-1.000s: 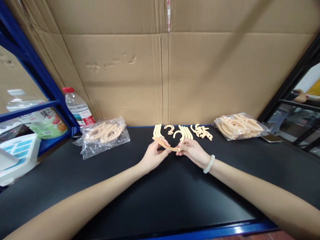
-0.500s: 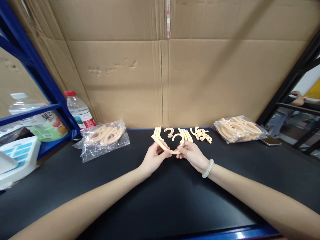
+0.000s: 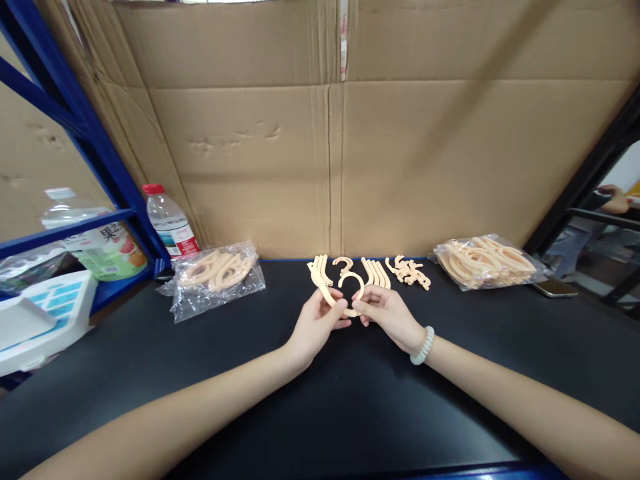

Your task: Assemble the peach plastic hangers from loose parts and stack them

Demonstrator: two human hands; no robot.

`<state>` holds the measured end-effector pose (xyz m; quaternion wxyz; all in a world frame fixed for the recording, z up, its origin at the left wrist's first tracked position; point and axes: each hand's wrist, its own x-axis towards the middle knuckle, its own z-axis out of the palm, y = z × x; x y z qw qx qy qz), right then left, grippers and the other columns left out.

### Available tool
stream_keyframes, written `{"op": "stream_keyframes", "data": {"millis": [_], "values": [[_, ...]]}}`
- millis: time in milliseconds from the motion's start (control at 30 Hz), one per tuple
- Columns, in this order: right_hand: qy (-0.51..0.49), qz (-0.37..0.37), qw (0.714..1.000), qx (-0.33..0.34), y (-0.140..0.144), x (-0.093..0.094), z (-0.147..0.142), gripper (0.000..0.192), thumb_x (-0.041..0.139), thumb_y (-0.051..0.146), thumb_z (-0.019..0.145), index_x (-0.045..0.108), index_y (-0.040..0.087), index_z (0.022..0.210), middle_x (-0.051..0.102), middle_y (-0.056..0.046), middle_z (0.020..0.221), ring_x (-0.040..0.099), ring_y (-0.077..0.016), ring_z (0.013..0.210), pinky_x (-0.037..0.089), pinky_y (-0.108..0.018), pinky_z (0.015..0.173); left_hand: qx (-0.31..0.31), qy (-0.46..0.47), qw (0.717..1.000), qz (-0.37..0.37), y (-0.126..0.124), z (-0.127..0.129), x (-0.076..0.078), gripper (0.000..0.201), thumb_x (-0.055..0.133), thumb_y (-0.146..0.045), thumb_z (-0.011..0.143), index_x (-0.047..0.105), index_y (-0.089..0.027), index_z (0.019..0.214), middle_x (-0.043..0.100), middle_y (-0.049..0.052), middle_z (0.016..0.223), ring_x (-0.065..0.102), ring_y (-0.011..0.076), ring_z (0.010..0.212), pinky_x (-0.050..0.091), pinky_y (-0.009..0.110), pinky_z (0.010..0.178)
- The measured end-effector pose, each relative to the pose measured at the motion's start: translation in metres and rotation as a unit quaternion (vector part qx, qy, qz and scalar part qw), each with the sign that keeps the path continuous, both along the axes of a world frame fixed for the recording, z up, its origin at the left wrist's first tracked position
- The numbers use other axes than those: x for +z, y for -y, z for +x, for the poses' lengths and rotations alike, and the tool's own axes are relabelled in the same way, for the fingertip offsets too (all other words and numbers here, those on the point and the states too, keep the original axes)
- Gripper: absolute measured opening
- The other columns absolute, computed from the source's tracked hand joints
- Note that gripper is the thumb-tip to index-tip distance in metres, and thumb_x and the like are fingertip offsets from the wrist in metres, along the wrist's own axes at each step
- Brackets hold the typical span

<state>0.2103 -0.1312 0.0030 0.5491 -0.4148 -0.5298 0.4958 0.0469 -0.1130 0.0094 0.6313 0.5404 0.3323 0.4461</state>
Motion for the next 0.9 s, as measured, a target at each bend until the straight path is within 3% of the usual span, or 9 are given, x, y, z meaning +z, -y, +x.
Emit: {"op": "stream_keyframes", "data": {"millis": [100, 167, 300, 367, 433, 500, 567, 633, 900], "values": [[-0.017, -0.013, 1.0, 0.017, 0.0, 0.0, 0.0, 0.026, 0.079, 0.038, 0.065, 0.067, 0.016, 0.074, 0.062, 0.0, 0.07, 0.055, -0.0098, 0.056, 0.049, -0.025, 0.055, -0.068, -0.021, 0.997, -0.001, 0.001, 0.0, 0.0, 0.034, 0.078, -0.035, 0.069, 0.059, -0.014, 0.089, 0.066, 0.002, 0.081, 0.065, 0.0147, 0.077, 0.056, 0.03, 0.074], [-0.01, -0.017, 1.0, 0.018, -0.002, 0.0, 0.005, 0.027, 0.078, 0.038, 0.066, 0.07, 0.016, 0.079, 0.065, -0.002, 0.073, 0.058, -0.0113, 0.058, 0.053, -0.028, 0.059, -0.077, -0.015, 0.997, -0.015, -0.002, -0.001, 0.001, 0.03, 0.078, -0.033, 0.07, 0.063, -0.013, 0.087, 0.067, 0.003, 0.082, 0.065, 0.0137, 0.076, 0.056, 0.029, 0.076], [0.082, 0.07, 0.992, -0.066, -0.014, 0.002, 0.029, 0.029, 0.072, 0.039, 0.073, 0.07, 0.018, 0.093, 0.067, -0.004, 0.077, 0.062, -0.017, 0.066, 0.056, -0.037, 0.069, -0.064, 0.051, 0.993, -0.09, -0.012, -0.004, 0.002, 0.021, 0.078, -0.021, 0.072, 0.068, -0.012, 0.089, 0.068, 0.004, 0.082, 0.064, 0.0109, 0.073, 0.055, 0.029, 0.082], [0.218, 0.167, 0.956, -0.106, -0.02, 0.004, 0.045, 0.021, 0.066, 0.035, 0.08, 0.071, 0.021, 0.094, 0.068, -0.007, 0.085, 0.062, -0.0211, 0.076, 0.053, -0.044, 0.078, -0.058, 0.081, 0.986, -0.132, -0.017, -0.005, 0.003, 0.014, 0.074, -0.014, 0.075, 0.07, -0.011, 0.088, 0.069, 0.005, 0.081, 0.064, 0.0109, 0.074, 0.054, 0.028, 0.084], [0.372, 0.257, 0.886, -0.102, -0.024, 0.004, 0.057, 0.017, 0.062, 0.028, 0.083, 0.071, 0.022, 0.096, 0.068, -0.009, 0.093, 0.06, -0.026, 0.091, 0.048, -0.05, 0.088, -0.05, 0.102, 0.98, -0.165, -0.02, -0.006, 0.003, 0.008, 0.07, -0.009, 0.078, 0.071, -0.01, 0.086, 0.069, 0.007, 0.08, 0.065, 0.0113, 0.077, 0.054, 0.026, 0.086], [0.478, 0.307, 0.82, -0.074, -0.029, 0.003, 0.062, 0.021, 0.06, 0.023, 0.085, 0.069, 0.022, 0.103, 0.067, -0.011, 0.103, 0.055, -0.0291, 0.104, 0.042, -0.052, 0.094, -0.048, 0.114, 0.975, -0.186, -0.023, -0.006, 0.004, 0.007, 0.066, -0.007, 0.081, 0.071, -0.01, 0.084, 0.069, 0.007, 0.08, 0.066, 0.0114, 0.078, 0.053, 0.026, 0.088], [0.525, 0.318, 0.787, -0.056, -0.033, -0.001, 0.063, 0.027, 0.058, 0.021, 0.085, 0.066, 0.022, 0.111, 0.064, -0.012, 0.112, 0.051, -0.0299, 0.113, 0.04, -0.053, 0.098, -0.052, 0.117, 0.973, -0.192, -0.023, -0.006, 0.003, 0.009, 0.065, -0.006, 0.081, 0.072, -0.01, 0.084, 0.07, 0.007, 0.08, 0.066, 0.0116, 0.079, 0.053, 0.027, 0.09], [0.535, 0.314, 0.783, -0.053, -0.038, -0.005, 0.061, 0.027, 0.055, 0.02, 0.086, 0.065, 0.022, 0.112, 0.064, -0.012, 0.113, 0.05, -0.0299, 0.115, 0.038, -0.053, 0.1, -0.057, 0.113, 0.974, -0.187, -0.023, -0.006, 0.003, 0.008, 0.067, -0.006, 0.08, 0.072, -0.01, 0.085, 0.07, 0.007, 0.081, 0.066, 0.0117, 0.079, 0.052, 0.028, 0.093], [0.496, 0.293, 0.816, -0.052, -0.045, -0.009, 0.057, 0.022, 0.048, 0.02, 0.09, 0.07, 0.021, 0.089, 0.067, -0.01, 0.087, 0.056, -0.0269, 0.092, 0.045, -0.047, 0.087, -0.084, 0.089, 0.974, -0.191, -0.022, -0.006, 0.007, 0.01, 0.071, -0.004, 0.074, 0.072, -0.01, 0.083, 0.069, 0.005, 0.076, 0.066, 0.0114, 0.075, 0.053, 0.029, 0.091]]}}
